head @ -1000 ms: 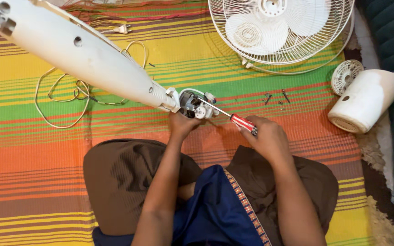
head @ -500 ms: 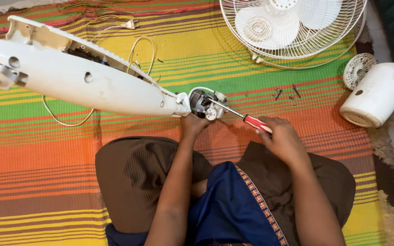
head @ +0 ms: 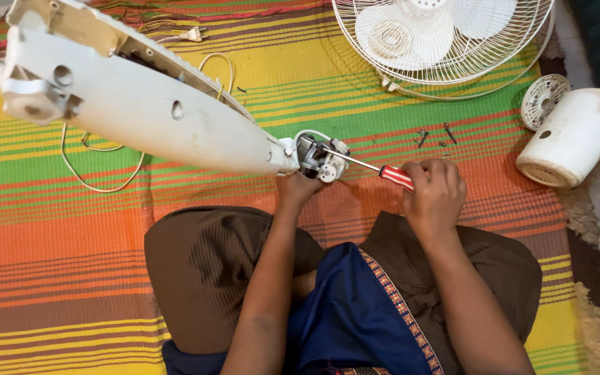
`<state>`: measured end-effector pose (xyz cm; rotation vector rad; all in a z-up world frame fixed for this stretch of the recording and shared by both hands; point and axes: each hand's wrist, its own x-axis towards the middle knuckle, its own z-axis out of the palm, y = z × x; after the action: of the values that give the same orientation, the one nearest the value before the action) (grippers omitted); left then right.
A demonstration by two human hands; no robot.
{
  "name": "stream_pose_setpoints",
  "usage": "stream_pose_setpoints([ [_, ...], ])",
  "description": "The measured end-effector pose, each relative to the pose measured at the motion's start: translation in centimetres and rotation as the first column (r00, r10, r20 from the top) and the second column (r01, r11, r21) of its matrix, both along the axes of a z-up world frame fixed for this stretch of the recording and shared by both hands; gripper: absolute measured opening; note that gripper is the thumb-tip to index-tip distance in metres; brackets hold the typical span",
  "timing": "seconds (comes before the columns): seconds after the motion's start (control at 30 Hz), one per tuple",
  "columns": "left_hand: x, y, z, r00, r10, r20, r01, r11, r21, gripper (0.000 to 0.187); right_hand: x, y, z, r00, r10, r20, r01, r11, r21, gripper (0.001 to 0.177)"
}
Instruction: The person sits on a mat and works on the internal mechanism of a disassembled white fan. They use a screwdriver to adjust components and manipulate wires within the motor housing. The fan body and other parts remain on the mat nearby.
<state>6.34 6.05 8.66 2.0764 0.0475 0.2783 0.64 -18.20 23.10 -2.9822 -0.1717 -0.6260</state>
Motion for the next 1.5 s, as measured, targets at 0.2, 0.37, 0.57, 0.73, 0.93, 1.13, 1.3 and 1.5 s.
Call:
stream_pose_setpoints([
  [0.2, 0.1, -0.4, 0.5, 0.989, -0.004, -0.150, 0.002, 1.000, -0.018, 0.065, 0.0, -0.7, -1.4, 0.854, -0.032, -0.519, 0.063, 0.997, 0.042, 0.035],
  [0.37, 0.2, -0.6, 0.1, 0.993, 0.005, -0.120, -0.004, 1.000, 0.009, 0.067, -0.2, -1.2, -2.2, 0.860, -0.002, -0.510, 0.072, 0.991, 0.117, 0.038],
  [0.57, 0.0, -0.5, -0.4, 0.993, 0.000, -0.114, 0.004, 0.999, 0.034, 0.068, -0.3, -1.7, -2.6, 0.824, 0.177, -0.538, -0.026, 0.961, 0.277, 0.036],
  [0.73, 0.0, -0.6, -0.5, 0.995, -0.010, -0.104, 0.014, 0.999, 0.039, 0.069, -0.1, -1.3, -2.5, 0.906, 0.147, -0.397, -0.059, 0.973, 0.225, 0.031],
  [0.93, 0.0, -0.4, -0.6, 0.995, -0.011, -0.100, 0.015, 0.999, 0.046, 0.070, 0.1, -0.8, -2.4, 0.879, 0.071, -0.471, 0.023, 0.981, 0.192, 0.031],
  [1.13, 0.1, -0.5, -0.6, 0.995, -0.005, -0.101, 0.010, 0.999, 0.048, 0.072, 0.5, -0.7, -4.1, 0.916, 0.064, -0.396, -0.046, 0.998, 0.053, 0.030],
  [1.3, 0.2, -0.6, -0.5, 0.995, -0.005, -0.097, 0.011, 0.998, 0.056, 0.073, 0.4, -0.3, -5.3, 0.919, 0.044, -0.392, -0.032, 0.999, 0.035, 0.027],
  [1.5, 0.0, -0.6, -0.6, 0.995, -0.005, -0.098, 0.011, 0.998, 0.065, 0.074, 0.5, -0.3, -4.6, 0.920, 0.079, -0.384, -0.046, 0.995, 0.094, 0.019],
])
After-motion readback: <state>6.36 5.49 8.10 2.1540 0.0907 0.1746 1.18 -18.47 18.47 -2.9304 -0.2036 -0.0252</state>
